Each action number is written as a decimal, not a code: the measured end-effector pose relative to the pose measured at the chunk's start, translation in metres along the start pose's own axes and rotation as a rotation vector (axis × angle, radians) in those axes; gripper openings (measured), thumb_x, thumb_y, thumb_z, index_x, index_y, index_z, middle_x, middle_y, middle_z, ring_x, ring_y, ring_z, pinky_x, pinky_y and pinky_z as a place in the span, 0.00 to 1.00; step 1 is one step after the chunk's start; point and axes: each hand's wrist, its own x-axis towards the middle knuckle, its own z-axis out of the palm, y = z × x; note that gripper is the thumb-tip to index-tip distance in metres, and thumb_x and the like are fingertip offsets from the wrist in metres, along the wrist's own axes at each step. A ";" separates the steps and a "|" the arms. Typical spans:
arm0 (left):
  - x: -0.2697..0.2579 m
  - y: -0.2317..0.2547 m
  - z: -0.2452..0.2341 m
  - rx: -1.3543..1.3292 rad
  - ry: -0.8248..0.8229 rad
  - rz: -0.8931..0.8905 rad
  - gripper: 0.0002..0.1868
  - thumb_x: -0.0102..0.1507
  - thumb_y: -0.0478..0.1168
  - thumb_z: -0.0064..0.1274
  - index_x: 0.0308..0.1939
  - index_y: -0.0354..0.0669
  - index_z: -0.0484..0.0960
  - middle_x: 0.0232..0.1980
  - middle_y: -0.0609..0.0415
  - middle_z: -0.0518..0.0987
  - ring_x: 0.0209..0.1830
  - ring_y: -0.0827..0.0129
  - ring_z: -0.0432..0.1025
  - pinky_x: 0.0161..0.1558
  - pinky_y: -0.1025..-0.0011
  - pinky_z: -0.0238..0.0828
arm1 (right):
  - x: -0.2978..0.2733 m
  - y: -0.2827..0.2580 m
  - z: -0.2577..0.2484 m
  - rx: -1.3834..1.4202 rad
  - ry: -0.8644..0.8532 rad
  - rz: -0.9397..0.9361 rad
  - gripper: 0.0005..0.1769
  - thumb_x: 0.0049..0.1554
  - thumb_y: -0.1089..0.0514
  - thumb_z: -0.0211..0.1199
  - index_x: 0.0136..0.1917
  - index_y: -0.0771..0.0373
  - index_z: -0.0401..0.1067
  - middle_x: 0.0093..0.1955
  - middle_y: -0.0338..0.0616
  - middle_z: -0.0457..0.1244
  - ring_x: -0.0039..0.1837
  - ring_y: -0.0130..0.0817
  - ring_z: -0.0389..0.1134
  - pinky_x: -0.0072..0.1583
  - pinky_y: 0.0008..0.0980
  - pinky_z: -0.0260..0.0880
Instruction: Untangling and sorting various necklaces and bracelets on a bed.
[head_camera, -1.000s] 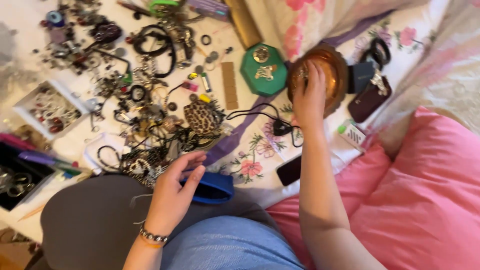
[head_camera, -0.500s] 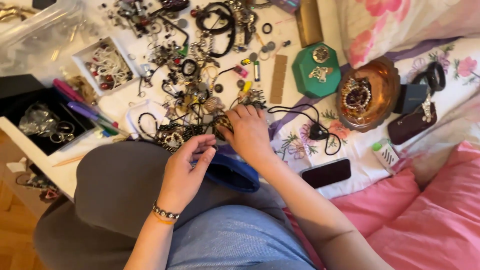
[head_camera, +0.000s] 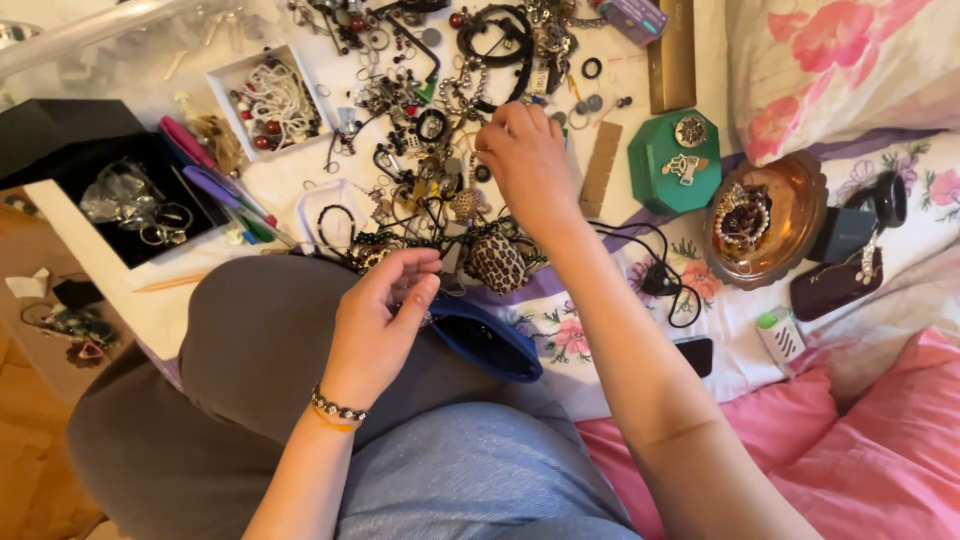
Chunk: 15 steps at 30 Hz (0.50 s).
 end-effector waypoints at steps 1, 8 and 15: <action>0.001 0.004 -0.002 -0.004 0.005 0.001 0.14 0.67 0.37 0.54 0.56 0.38 0.80 0.49 0.55 0.86 0.45 0.74 0.79 0.48 0.76 0.76 | -0.001 -0.008 -0.013 -0.002 -0.002 -0.006 0.05 0.57 0.60 0.64 0.48 0.60 0.73 0.53 0.46 0.62 0.60 0.47 0.62 0.60 0.47 0.60; 0.004 0.056 -0.007 0.377 0.251 0.538 0.21 0.63 0.37 0.59 0.58 0.32 0.77 0.57 0.41 0.79 0.55 0.55 0.76 0.54 0.68 0.72 | -0.017 -0.074 -0.099 0.617 -0.269 0.023 0.05 0.64 0.63 0.60 0.54 0.64 0.68 0.45 0.43 0.67 0.47 0.38 0.71 0.58 0.36 0.67; -0.003 -0.007 -0.015 -0.234 -0.172 0.091 0.11 0.72 0.35 0.51 0.57 0.35 0.81 0.45 0.51 0.86 0.45 0.71 0.80 0.51 0.73 0.77 | -0.038 -0.075 -0.099 0.983 -0.333 0.283 0.07 0.68 0.62 0.57 0.58 0.65 0.69 0.42 0.36 0.61 0.43 0.20 0.58 0.45 0.22 0.59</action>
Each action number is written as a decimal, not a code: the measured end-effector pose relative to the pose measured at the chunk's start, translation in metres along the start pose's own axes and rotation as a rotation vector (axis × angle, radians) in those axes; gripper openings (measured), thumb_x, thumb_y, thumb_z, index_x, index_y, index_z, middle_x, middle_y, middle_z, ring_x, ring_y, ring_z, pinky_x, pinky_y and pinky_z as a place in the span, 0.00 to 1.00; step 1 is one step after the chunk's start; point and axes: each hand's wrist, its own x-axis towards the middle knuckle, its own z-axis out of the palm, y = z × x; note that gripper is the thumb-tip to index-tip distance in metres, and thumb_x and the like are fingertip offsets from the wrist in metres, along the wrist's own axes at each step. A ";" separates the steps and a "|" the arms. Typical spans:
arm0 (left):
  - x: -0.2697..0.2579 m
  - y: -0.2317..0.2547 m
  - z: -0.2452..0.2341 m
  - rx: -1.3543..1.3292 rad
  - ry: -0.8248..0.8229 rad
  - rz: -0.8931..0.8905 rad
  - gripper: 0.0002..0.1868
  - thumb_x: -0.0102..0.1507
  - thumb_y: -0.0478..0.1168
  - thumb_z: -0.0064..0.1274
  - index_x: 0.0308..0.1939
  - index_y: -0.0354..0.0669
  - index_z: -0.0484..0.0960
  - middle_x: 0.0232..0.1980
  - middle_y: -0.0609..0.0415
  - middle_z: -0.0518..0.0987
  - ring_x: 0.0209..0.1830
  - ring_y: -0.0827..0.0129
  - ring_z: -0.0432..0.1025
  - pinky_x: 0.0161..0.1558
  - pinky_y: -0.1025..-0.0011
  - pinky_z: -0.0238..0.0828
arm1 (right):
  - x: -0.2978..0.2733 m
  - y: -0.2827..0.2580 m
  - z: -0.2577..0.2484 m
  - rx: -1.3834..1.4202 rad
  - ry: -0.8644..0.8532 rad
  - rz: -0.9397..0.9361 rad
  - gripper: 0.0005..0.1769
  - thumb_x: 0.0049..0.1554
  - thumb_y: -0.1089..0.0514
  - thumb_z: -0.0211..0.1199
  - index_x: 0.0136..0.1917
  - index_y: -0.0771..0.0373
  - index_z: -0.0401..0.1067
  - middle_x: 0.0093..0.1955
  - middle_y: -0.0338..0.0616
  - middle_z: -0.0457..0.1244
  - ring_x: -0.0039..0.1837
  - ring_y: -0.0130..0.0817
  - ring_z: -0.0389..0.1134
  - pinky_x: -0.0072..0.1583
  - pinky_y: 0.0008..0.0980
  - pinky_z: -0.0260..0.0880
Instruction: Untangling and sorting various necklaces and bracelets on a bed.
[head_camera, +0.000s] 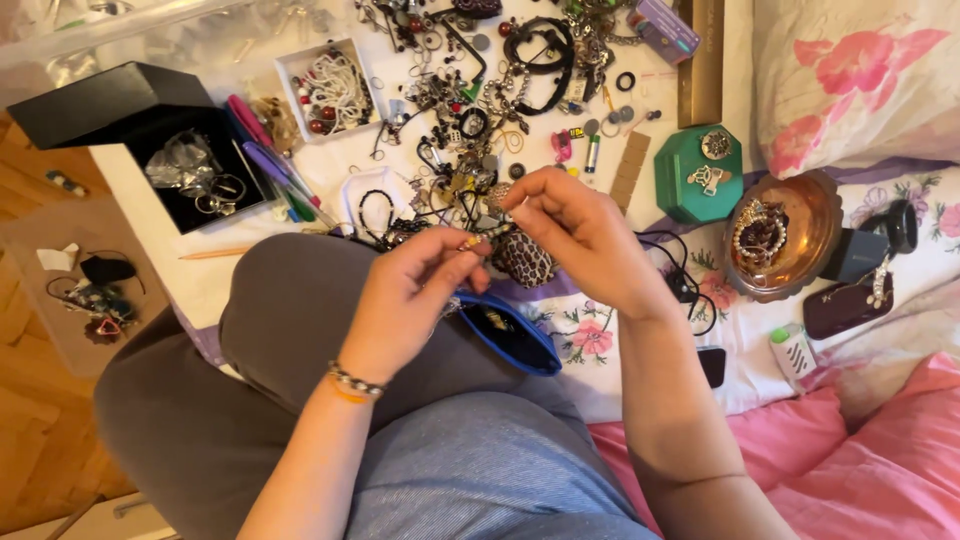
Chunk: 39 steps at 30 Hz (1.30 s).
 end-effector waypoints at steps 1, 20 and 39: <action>-0.003 0.005 -0.006 0.001 0.004 0.002 0.11 0.72 0.35 0.51 0.57 0.35 0.81 0.45 0.51 0.86 0.45 0.71 0.80 0.51 0.73 0.77 | -0.001 0.000 -0.001 -0.001 -0.004 -0.003 0.07 0.68 0.62 0.57 0.58 0.65 0.69 0.42 0.36 0.61 0.43 0.20 0.58 0.45 0.22 0.59; -0.033 0.032 -0.038 -0.533 -0.059 -0.056 0.24 0.70 0.29 0.46 0.71 0.30 0.68 0.67 0.39 0.76 0.66 0.62 0.73 0.66 0.66 0.71 | -0.023 0.010 -0.010 0.240 -0.095 0.040 0.19 0.67 0.67 0.51 0.71 0.70 0.65 0.59 0.49 0.68 0.60 0.36 0.73 0.61 0.31 0.73; -0.027 0.038 0.011 -0.409 -0.112 0.063 0.24 0.72 0.29 0.43 0.73 0.30 0.65 0.73 0.44 0.71 0.76 0.62 0.65 0.74 0.67 0.61 | -0.010 0.066 0.050 1.026 -0.257 0.222 0.33 0.69 0.39 0.42 0.72 0.68 0.64 0.65 0.50 0.66 0.67 0.42 0.68 0.69 0.45 0.67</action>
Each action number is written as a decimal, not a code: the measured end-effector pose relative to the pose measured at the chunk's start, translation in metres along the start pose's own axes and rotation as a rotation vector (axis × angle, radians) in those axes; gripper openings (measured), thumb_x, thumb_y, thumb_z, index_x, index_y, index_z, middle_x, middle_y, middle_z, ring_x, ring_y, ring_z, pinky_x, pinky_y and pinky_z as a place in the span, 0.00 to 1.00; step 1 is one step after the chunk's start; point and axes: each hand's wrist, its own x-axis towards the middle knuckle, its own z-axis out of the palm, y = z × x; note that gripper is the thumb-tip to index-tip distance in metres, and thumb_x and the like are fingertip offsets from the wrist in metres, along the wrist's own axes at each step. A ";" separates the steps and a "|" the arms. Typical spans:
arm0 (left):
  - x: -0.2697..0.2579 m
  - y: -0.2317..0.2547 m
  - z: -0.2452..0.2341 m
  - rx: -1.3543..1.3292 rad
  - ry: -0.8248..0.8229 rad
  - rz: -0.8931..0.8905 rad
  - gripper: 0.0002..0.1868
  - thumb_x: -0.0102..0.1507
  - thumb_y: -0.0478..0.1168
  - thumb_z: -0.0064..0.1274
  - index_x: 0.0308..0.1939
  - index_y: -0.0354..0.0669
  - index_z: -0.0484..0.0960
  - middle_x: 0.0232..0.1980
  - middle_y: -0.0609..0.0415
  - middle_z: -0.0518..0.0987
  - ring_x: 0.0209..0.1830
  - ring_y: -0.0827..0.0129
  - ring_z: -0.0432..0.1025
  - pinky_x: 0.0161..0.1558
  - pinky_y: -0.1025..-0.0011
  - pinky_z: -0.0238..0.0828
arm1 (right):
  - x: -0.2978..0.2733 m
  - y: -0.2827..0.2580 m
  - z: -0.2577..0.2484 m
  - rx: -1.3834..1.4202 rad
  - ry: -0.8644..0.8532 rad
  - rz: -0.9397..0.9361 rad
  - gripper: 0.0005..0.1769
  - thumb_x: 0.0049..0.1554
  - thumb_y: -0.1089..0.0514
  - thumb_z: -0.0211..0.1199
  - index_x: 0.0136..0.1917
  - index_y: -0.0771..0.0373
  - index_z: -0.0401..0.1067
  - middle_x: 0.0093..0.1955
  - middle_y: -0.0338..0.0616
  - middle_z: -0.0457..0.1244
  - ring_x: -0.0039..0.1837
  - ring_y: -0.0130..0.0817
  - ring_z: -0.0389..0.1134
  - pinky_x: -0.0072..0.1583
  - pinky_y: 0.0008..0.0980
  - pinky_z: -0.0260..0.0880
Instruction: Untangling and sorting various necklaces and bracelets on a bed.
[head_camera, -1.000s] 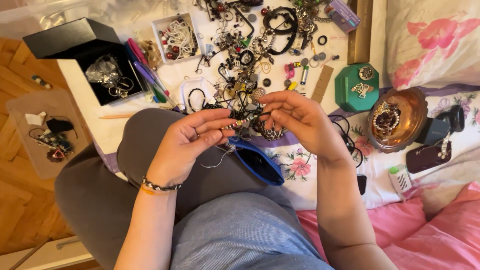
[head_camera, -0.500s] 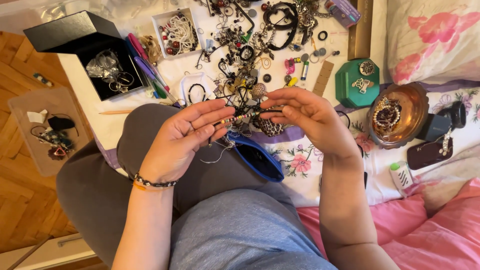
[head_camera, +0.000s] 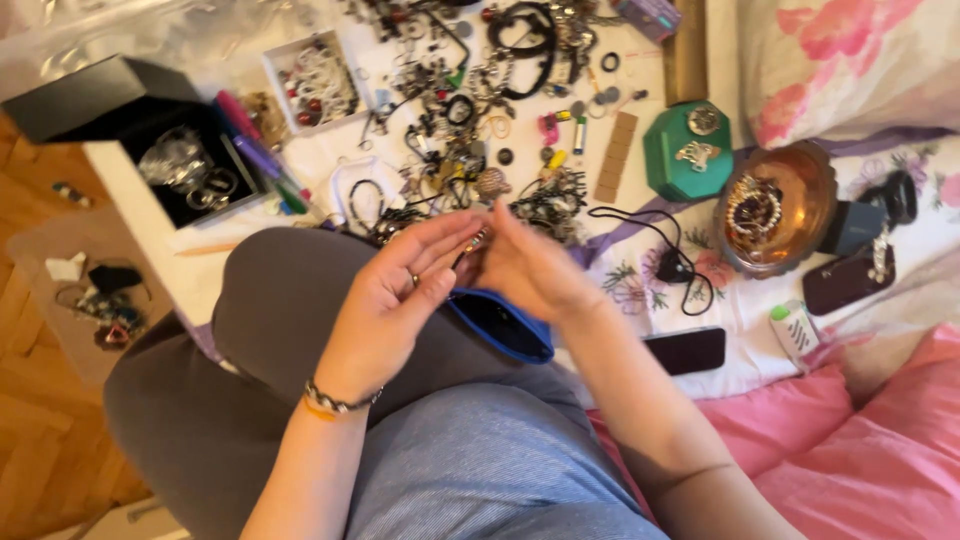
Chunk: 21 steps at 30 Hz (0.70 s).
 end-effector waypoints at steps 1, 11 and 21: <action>0.000 -0.002 0.004 0.000 -0.019 -0.008 0.24 0.72 0.29 0.43 0.73 0.30 0.65 0.73 0.44 0.71 0.76 0.62 0.65 0.74 0.67 0.61 | 0.001 0.006 -0.002 0.003 0.013 -0.016 0.33 0.69 0.39 0.42 0.72 0.68 0.64 0.65 0.50 0.66 0.67 0.42 0.68 0.69 0.45 0.67; 0.018 -0.019 0.032 0.386 0.054 -0.037 0.21 0.70 0.29 0.43 0.68 0.33 0.69 0.71 0.48 0.74 0.71 0.65 0.69 0.70 0.69 0.63 | -0.049 -0.012 -0.094 0.324 0.152 -0.168 0.29 0.71 0.38 0.45 0.65 0.64 0.69 0.58 0.48 0.68 0.60 0.43 0.70 0.64 0.46 0.70; 0.058 -0.053 0.061 0.458 -0.074 -0.240 0.16 0.69 0.33 0.45 0.61 0.34 0.75 0.60 0.50 0.81 0.62 0.70 0.75 0.64 0.73 0.68 | -0.172 -0.082 -0.218 -0.764 1.282 -0.535 0.13 0.66 0.59 0.56 0.60 0.65 0.74 0.49 0.39 0.67 0.49 0.25 0.71 0.51 0.28 0.73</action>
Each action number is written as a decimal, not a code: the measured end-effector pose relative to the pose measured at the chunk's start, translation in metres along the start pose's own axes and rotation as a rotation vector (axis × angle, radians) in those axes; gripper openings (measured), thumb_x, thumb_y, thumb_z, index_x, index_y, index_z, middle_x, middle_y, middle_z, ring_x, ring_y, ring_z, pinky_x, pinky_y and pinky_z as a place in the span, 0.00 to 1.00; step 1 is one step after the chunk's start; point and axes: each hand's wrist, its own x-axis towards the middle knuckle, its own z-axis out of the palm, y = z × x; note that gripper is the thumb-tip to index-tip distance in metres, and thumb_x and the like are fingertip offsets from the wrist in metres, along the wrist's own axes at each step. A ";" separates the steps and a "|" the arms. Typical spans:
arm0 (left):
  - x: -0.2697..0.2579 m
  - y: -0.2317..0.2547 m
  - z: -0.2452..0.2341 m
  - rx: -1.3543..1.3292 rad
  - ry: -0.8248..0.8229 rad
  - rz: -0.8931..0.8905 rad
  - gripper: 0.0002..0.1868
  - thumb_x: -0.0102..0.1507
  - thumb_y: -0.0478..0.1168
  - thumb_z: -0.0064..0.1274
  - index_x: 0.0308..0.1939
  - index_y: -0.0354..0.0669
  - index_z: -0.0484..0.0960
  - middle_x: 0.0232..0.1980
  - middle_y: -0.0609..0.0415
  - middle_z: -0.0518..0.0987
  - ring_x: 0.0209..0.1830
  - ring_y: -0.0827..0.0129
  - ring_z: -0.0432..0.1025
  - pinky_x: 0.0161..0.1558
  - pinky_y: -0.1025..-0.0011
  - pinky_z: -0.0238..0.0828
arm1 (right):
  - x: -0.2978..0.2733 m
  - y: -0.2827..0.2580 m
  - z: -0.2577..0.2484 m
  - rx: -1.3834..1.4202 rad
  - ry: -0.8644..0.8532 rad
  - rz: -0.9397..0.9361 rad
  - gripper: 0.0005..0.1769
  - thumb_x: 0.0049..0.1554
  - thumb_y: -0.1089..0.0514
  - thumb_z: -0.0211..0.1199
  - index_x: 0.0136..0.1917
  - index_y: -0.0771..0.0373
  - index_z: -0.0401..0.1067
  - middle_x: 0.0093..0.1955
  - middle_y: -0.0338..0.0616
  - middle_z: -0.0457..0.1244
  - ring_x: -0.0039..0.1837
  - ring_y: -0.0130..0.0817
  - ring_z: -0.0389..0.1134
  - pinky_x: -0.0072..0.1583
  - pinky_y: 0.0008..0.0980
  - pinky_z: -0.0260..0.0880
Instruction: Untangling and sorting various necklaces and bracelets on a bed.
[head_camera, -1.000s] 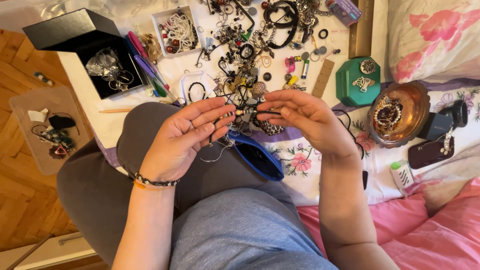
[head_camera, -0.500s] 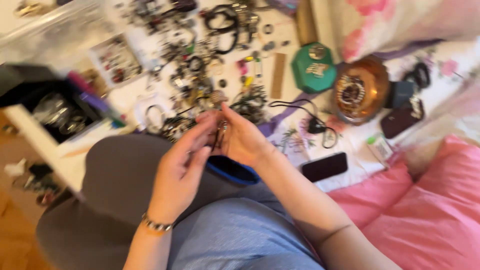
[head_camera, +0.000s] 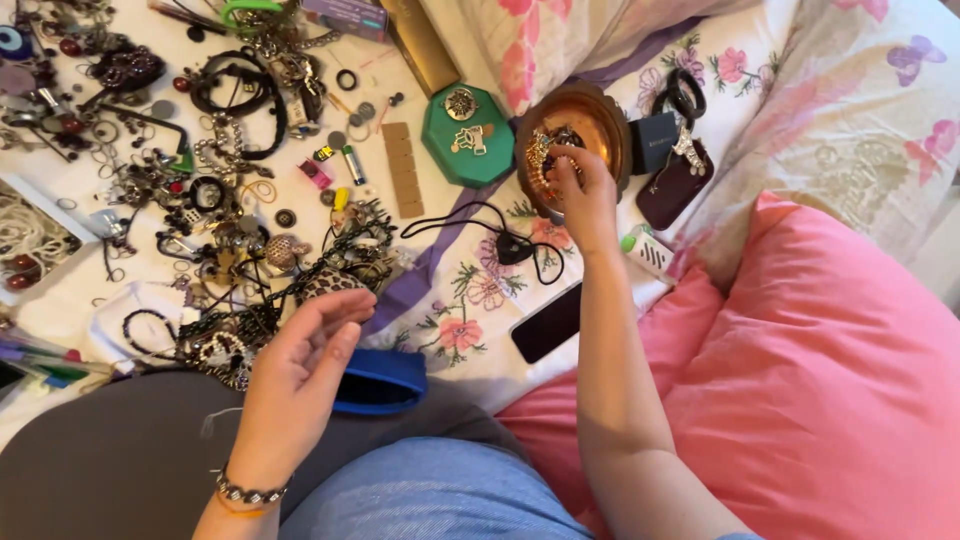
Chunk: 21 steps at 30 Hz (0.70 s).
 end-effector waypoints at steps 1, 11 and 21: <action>0.002 -0.002 0.002 0.000 0.000 -0.002 0.16 0.69 0.33 0.45 0.61 0.34 0.75 0.60 0.50 0.81 0.62 0.70 0.75 0.64 0.73 0.68 | 0.005 0.007 -0.002 0.000 0.000 0.002 0.13 0.66 0.59 0.56 0.60 0.65 0.74 0.49 0.39 0.67 0.49 0.25 0.71 0.51 0.28 0.73; -0.004 -0.025 -0.015 -0.056 0.077 -0.021 0.15 0.69 0.33 0.48 0.59 0.35 0.76 0.57 0.51 0.81 0.60 0.71 0.75 0.62 0.74 0.69 | -0.003 -0.002 0.012 -0.451 0.047 -0.384 0.18 0.59 0.64 0.69 0.62 0.68 0.73 0.52 0.50 0.70 0.54 0.40 0.73 0.56 0.37 0.72; -0.001 -0.050 -0.036 -0.054 0.229 0.067 0.13 0.69 0.31 0.49 0.58 0.35 0.76 0.56 0.52 0.81 0.58 0.72 0.76 0.60 0.75 0.72 | -0.074 -0.071 0.121 -0.636 -0.347 -0.552 0.16 0.57 0.56 0.71 0.58 0.58 0.75 0.55 0.47 0.66 0.61 0.48 0.66 0.62 0.44 0.66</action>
